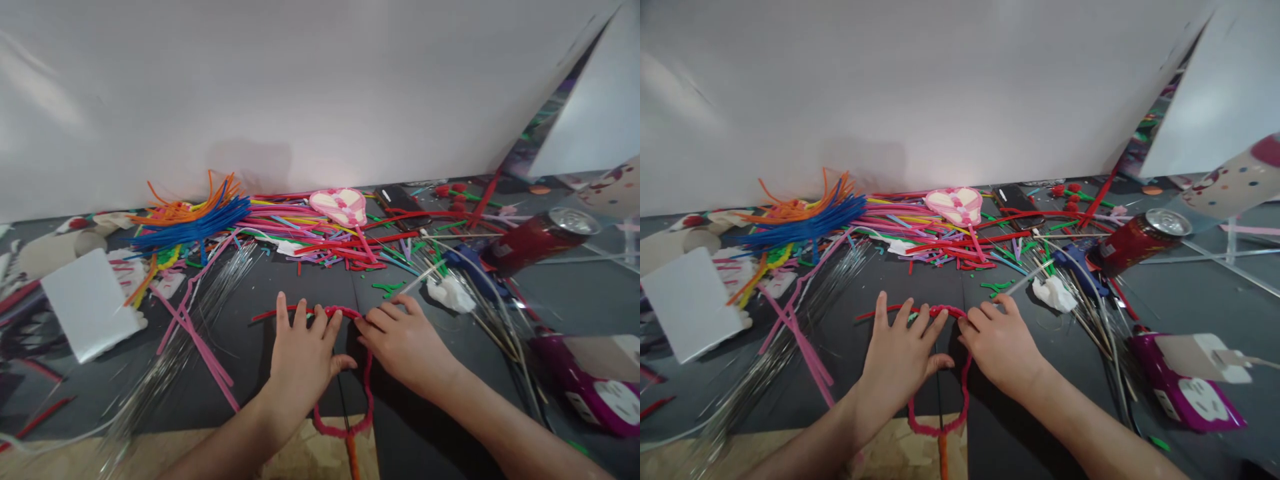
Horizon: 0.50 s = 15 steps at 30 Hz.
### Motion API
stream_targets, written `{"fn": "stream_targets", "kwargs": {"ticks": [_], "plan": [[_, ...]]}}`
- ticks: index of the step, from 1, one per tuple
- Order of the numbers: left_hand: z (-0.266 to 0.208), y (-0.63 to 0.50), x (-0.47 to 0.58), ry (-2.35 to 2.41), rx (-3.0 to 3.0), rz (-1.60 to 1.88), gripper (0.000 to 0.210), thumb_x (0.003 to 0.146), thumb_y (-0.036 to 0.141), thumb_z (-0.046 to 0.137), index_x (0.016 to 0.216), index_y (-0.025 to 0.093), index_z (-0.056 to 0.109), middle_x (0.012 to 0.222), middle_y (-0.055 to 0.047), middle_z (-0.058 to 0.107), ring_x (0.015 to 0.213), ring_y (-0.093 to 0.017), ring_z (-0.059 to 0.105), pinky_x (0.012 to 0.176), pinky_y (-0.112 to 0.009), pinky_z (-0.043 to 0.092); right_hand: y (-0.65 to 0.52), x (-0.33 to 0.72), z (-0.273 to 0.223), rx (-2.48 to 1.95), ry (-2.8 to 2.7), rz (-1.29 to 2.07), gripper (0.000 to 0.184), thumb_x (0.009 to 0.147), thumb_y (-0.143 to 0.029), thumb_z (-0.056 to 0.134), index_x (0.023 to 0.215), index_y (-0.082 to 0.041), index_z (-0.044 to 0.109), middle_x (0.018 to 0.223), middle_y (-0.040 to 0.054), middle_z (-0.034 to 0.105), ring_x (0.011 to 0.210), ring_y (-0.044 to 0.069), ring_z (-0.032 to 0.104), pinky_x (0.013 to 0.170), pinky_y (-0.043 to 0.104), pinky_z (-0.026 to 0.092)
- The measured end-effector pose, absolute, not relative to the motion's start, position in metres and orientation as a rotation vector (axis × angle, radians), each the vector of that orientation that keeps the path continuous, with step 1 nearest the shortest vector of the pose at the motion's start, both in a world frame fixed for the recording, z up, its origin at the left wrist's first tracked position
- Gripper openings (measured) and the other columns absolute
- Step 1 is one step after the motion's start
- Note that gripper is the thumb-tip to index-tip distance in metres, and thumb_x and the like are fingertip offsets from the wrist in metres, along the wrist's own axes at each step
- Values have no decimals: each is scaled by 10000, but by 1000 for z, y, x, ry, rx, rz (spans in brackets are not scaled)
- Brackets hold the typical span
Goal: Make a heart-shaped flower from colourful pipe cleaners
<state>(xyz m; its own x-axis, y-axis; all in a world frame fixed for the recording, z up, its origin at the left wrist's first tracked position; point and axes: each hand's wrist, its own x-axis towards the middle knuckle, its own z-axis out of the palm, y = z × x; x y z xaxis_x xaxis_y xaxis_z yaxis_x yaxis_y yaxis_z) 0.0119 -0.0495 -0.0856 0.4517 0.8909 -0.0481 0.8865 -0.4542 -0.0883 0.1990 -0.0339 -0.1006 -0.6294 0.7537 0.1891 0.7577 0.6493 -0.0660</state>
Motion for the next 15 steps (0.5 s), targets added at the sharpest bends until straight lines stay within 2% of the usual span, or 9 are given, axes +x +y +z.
{"fn": "stream_targets", "kwargs": {"ticks": [9, 15], "plan": [[-92, -54, 16, -1589, -2563, 238, 686, 738, 698, 413, 1338, 366, 408, 1243, -97, 576, 1155, -417, 480, 1018, -679, 72, -36, 195, -101, -1336, -2680, -28, 203, 842, -287, 593, 997, -174, 659, 791, 47, 634, 763, 189, 563, 797, 371, 295], [-93, -54, 20, -1620, -2549, 255, 688, 729, 716, 393, 1326, 375, 425, 1233, -106, 580, 1137, -436, 491, 1000, -689, 86, -36, 205, -96, -1312, -2674, 58, 143, 830, -268, 607, 948, -217, 671, 764, 16, 653, 752, 174, 581, 781, 348, 294]]}}
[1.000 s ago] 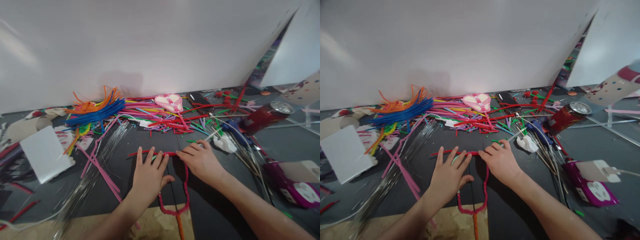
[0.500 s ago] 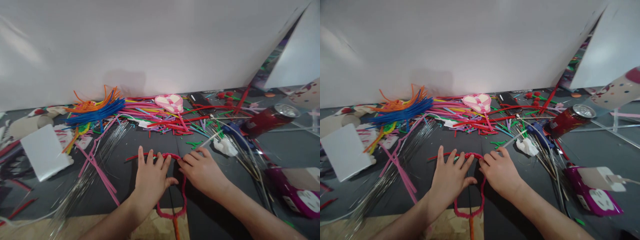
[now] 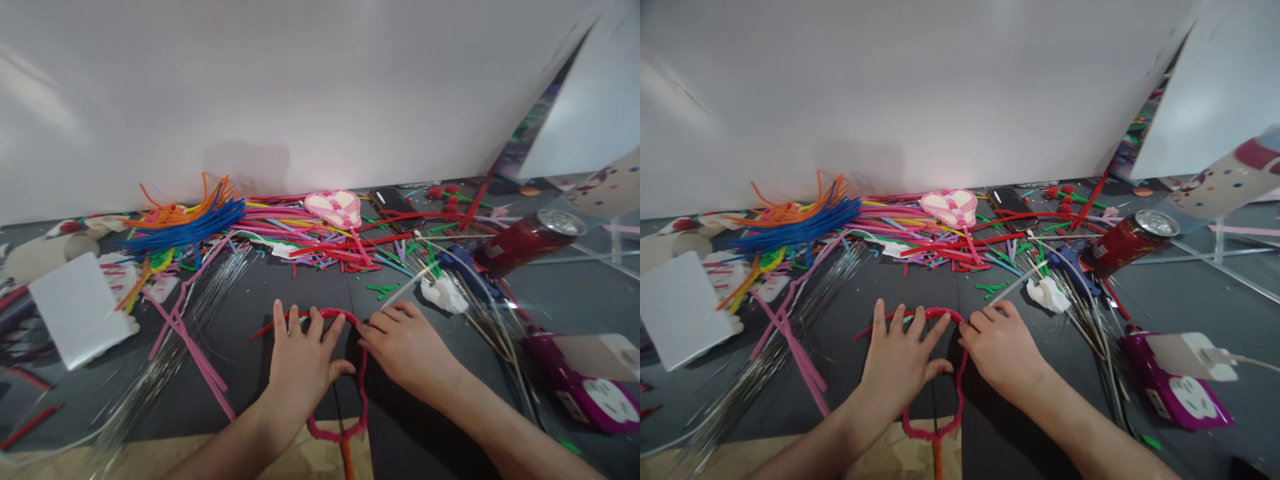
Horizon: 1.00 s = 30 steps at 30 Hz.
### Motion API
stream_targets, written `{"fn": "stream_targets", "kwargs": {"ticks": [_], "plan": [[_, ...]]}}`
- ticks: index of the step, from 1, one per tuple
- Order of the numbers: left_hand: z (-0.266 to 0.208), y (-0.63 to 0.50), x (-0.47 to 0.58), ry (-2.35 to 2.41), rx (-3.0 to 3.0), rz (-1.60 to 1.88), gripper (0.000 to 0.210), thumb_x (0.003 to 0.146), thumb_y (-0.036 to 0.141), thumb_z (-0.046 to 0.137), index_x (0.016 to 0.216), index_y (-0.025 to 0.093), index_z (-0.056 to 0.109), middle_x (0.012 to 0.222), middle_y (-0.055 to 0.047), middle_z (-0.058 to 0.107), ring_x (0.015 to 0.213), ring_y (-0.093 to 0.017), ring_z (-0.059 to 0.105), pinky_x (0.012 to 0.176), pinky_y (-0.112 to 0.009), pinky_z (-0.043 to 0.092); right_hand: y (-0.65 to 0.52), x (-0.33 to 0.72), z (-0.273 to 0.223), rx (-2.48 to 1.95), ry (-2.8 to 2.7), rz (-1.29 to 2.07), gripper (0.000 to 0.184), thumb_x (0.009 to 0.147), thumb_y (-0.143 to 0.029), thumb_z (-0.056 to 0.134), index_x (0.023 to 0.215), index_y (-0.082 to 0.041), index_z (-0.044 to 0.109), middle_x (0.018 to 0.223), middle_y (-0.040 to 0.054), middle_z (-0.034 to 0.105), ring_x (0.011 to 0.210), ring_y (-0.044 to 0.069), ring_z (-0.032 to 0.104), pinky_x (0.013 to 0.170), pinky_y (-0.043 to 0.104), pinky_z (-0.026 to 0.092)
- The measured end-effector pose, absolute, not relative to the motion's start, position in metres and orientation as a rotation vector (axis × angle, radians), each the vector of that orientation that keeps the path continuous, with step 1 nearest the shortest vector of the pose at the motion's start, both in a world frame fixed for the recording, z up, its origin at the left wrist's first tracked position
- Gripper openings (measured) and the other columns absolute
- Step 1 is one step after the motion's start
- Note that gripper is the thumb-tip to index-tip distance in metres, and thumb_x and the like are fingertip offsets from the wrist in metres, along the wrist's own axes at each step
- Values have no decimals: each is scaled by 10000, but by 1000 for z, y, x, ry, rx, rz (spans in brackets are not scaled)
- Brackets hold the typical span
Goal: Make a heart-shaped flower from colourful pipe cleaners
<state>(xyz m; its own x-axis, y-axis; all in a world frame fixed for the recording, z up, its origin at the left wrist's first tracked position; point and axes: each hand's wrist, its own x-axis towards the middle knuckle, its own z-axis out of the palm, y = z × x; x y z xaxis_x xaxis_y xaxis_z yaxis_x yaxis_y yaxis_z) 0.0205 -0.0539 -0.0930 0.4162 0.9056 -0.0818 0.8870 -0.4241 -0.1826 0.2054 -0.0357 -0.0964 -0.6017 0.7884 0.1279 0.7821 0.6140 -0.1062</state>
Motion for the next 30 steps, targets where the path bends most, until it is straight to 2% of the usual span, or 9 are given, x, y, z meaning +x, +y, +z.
{"fn": "stream_targets", "kwargs": {"ticks": [9, 15, 21, 24, 28, 30], "plan": [[-93, -54, 21, -1632, -2557, 220, 686, 718, 712, 421, 1313, 371, 446, 1210, -126, 598, 1119, -434, 513, 993, -676, 123, -34, 209, -91, -1261, -2689, 258, 112, 850, -226, 562, 838, -204, 671, 749, 15, 660, 724, 144, 599, 717, 294, 339], [-96, -55, 21, -1656, -2574, 155, 687, 724, 696, 438, 1322, 358, 439, 1221, -136, 589, 1122, -417, 514, 1006, -663, 107, -30, 213, -87, -1449, -2615, 313, 148, 881, -223, 507, 861, -199, 653, 758, 29, 652, 744, 163, 601, 667, 263, 381], [-98, -55, 21, -1683, -2579, 156, 703, 706, 716, 432, 1314, 363, 449, 1209, -132, 594, 1123, -425, 508, 999, -670, 116, -35, 210, -90, -1431, -2671, 457, 117, 863, -207, 539, 873, -211, 656, 775, 20, 670, 736, 158, 614, 671, 255, 396], [-98, -55, 22, -1679, -2570, 139, 699, 710, 713, 430, 1315, 363, 446, 1212, -128, 592, 1125, -425, 505, 1002, -668, 118, -33, 208, -94, -1427, -2605, 419, 155, 889, -231, 506, 846, -218, 655, 771, 17, 656, 743, 155, 599, 679, 254, 401], [-96, -56, 22, -1661, -2575, 122, 677, 713, 702, 447, 1277, 333, 504, 1204, -134, 594, 1118, -423, 511, 1001, -663, 136, -25, 199, -105, -1380, -2507, 239, 185, 908, -238, 473, 979, -224, 643, 869, 38, 649, 847, 176, 565, 788, 286, 398], [-94, -57, 20, -1645, -2585, 109, 652, 722, 675, 477, 1255, 304, 530, 1213, -139, 592, 1107, -420, 519, 998, -663, 145, -22, 193, -109, -1395, -2514, 185, 176, 897, -228, 491, 982, -222, 645, 869, 40, 644, 851, 180, 557, 805, 293, 392]]}}
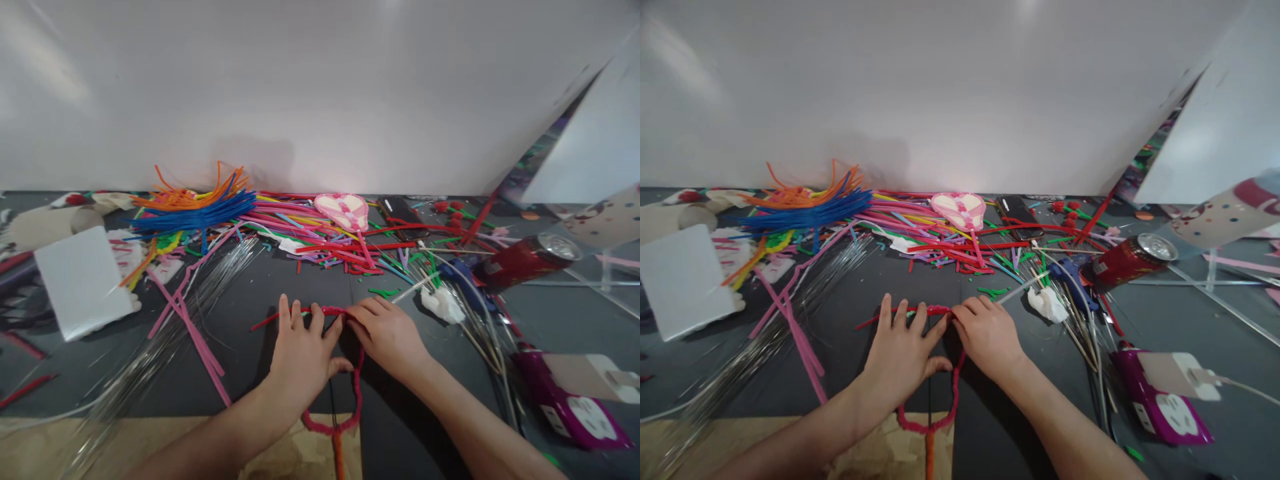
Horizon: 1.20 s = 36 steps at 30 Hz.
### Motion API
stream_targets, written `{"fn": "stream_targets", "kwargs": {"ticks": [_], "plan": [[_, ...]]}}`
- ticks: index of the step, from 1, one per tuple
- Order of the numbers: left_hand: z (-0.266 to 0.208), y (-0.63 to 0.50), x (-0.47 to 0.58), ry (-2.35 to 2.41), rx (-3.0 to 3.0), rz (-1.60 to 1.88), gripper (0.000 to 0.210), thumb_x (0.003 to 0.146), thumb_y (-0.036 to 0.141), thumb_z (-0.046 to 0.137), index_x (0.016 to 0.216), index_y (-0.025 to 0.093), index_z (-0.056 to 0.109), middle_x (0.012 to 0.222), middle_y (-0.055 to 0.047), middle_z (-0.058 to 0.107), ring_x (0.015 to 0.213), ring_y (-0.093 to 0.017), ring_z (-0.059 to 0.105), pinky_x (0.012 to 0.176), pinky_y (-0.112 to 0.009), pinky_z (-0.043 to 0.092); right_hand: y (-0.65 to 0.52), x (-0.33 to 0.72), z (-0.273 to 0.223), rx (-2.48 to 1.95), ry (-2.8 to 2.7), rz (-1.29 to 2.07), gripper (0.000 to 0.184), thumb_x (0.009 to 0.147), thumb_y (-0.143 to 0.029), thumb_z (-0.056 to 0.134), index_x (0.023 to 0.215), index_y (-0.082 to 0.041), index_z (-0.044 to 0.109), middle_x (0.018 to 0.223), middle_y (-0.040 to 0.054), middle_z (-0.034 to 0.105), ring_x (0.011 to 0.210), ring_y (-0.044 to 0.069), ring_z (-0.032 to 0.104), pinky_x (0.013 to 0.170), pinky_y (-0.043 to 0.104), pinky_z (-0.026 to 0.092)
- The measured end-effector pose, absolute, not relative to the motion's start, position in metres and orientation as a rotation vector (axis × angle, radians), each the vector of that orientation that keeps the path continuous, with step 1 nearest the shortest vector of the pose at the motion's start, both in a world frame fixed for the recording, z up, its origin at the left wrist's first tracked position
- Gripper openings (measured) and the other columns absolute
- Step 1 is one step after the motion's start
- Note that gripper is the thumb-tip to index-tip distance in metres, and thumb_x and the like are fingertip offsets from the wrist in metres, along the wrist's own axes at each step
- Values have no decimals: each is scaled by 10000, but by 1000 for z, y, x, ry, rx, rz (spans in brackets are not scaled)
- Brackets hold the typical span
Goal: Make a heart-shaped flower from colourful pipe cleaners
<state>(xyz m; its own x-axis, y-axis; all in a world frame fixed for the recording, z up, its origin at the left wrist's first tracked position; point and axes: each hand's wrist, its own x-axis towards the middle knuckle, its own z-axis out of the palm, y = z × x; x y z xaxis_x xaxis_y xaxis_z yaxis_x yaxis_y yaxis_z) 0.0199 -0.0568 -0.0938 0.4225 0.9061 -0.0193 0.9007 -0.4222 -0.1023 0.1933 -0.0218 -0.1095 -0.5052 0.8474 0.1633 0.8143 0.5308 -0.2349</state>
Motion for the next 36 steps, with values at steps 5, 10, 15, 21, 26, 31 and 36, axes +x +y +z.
{"fn": "stream_targets", "kwargs": {"ticks": [5, 10, 15, 21, 26, 31, 36], "plan": [[-84, -46, 5, -1700, -2589, 33, 253, 878, 232, 477, 1094, 177, 596, 999, -108, 695, 931, -272, 631, 1004, -570, 234, -20, 186, -112, -1441, -2521, 131, 152, 890, -233, 503, 865, -215, 652, 816, 34, 621, 814, 167, 554, 765, 270, 384], [-79, -25, -8, -1753, -2656, -50, 150, 857, 228, 501, 939, 199, 623, 781, -33, 699, 785, -210, 637, 956, -481, 309, -23, 184, -111, -1481, -2530, 100, 143, 887, -238, 508, 846, -215, 643, 820, 32, 615, 826, 173, 553, 758, 270, 372], [-87, -18, -8, -1680, -2650, -122, 184, 865, 246, 478, 813, 216, 652, 785, -26, 670, 810, -205, 607, 949, -468, 286, -24, 180, -104, -1518, -2614, 45, 132, 889, -242, 507, 866, -218, 635, 831, 38, 615, 834, 185, 554, 734, 283, 370], [-93, -19, -10, -1662, -2645, -185, 174, 859, 263, 487, 833, 219, 653, 810, -31, 655, 835, -209, 581, 969, -500, 249, -17, 161, -94, -1459, -2714, -33, 196, 858, -292, 556, 1043, -239, 592, 896, 47, 626, 863, 214, 542, 694, 316, 334], [-93, -18, -9, -1713, -2682, -169, 198, 866, 208, 461, 836, 212, 656, 845, -29, 660, 885, -207, 573, 995, -531, 219, -11, 152, -98, -1398, -2688, -8, 123, 878, -272, 528, 885, -233, 645, 829, 31, 637, 830, 195, 531, 686, 324, 282], [-101, -16, -9, -1685, -2701, -201, 198, 876, 217, 454, 851, 202, 650, 898, -32, 662, 952, -212, 553, 1020, -566, 172, -8, 153, -108, -1360, -2645, 18, 118, 871, -258, 538, 878, -227, 652, 809, 19, 639, 816, 185, 522, 696, 319, 268], [-104, -16, -9, -1622, -2697, -209, 181, 869, 195, 466, 835, 191, 643, 899, -42, 661, 943, -214, 552, 1025, -588, 156, -7, 154, -111, -1337, -2625, 54, 108, 867, -246, 547, 876, -222, 652, 809, 19, 643, 810, 182, 523, 708, 312, 272]]}}
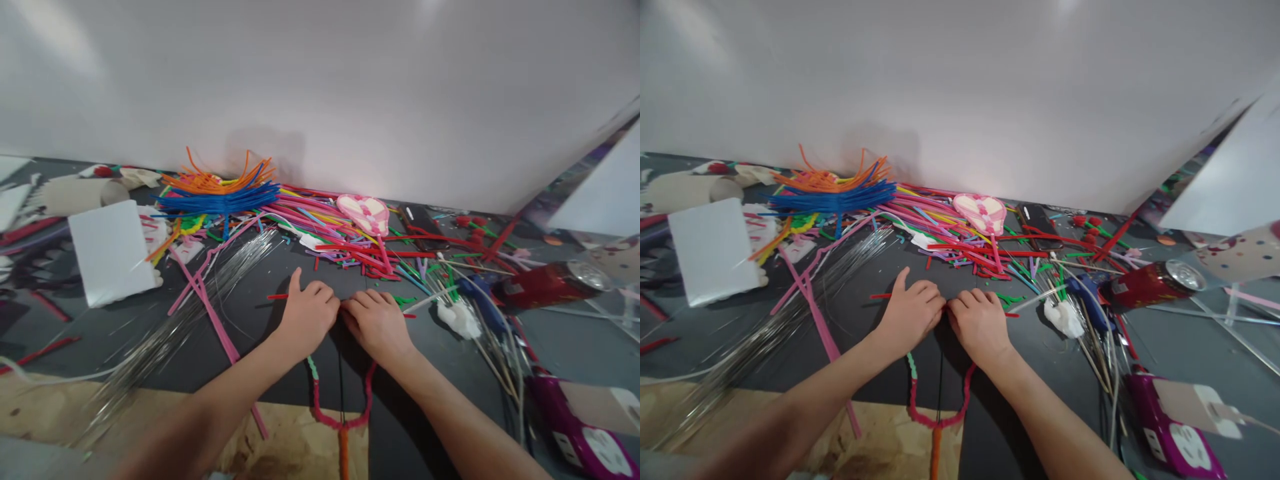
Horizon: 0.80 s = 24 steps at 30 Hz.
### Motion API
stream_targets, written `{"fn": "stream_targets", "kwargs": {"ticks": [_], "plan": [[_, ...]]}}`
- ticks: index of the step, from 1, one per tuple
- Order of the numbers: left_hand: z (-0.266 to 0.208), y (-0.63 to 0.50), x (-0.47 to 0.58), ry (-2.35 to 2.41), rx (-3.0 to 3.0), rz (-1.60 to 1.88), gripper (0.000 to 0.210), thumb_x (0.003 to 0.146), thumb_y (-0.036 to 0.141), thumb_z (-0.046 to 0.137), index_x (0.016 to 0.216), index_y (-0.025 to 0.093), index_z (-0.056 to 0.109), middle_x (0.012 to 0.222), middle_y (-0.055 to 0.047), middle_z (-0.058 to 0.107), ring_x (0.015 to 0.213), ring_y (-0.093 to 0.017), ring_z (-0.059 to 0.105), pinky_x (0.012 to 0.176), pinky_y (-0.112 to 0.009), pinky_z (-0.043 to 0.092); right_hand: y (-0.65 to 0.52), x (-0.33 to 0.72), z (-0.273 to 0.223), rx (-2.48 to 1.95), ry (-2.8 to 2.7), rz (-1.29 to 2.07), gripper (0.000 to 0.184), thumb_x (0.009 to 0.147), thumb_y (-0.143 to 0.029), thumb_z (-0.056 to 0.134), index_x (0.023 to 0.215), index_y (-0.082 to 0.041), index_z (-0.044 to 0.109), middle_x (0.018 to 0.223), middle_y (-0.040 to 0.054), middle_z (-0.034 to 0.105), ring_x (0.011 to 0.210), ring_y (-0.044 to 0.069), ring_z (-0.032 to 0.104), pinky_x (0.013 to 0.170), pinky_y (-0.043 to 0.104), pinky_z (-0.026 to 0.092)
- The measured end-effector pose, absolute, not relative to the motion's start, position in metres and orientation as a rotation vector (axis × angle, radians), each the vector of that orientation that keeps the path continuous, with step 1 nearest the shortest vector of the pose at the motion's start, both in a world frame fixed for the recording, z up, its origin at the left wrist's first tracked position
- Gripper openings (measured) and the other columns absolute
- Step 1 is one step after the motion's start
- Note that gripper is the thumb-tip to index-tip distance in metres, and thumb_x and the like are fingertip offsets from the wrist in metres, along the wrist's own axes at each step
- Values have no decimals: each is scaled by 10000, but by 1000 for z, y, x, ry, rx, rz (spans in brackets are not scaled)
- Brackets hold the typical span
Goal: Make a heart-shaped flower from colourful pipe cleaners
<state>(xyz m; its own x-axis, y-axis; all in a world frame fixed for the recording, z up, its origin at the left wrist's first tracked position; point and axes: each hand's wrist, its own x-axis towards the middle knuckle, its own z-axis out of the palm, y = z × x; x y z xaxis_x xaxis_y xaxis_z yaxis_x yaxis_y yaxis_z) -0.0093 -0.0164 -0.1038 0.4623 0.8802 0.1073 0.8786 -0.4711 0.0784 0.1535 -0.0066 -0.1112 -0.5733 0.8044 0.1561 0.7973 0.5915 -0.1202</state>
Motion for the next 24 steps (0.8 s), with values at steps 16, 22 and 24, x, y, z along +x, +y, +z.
{"fn": "stream_targets", "kwargs": {"ticks": [16, 22, 24], "plan": [[-102, -16, -14, 1701, 2668, 288, 172, 844, 144, 481, 782, 202, 631, 801, -29, 674, 919, -221, 554, 1000, -619, 192, -5, 164, -116, -1245, -2497, 24, 147, 864, -207, 545, 747, -206, 633, 713, 10, 619, 737, 155, 471, 776, 313, 240], [-99, -17, -13, 1723, 2682, 307, 190, 825, 99, 483, 755, 206, 624, 740, -18, 670, 973, -234, 541, 993, -655, 152, -4, 163, -113, -1277, -2524, -2, 155, 857, -197, 546, 720, -200, 617, 696, 10, 609, 744, 166, 461, 776, 324, 236], [-99, -17, -13, 1735, 2677, 297, 191, 826, 96, 483, 756, 204, 624, 750, -18, 674, 979, -236, 542, 990, -660, 151, -4, 162, -114, -1289, -2528, 0, 155, 858, -203, 546, 720, -202, 617, 699, 8, 609, 749, 167, 464, 779, 324, 238]]}}
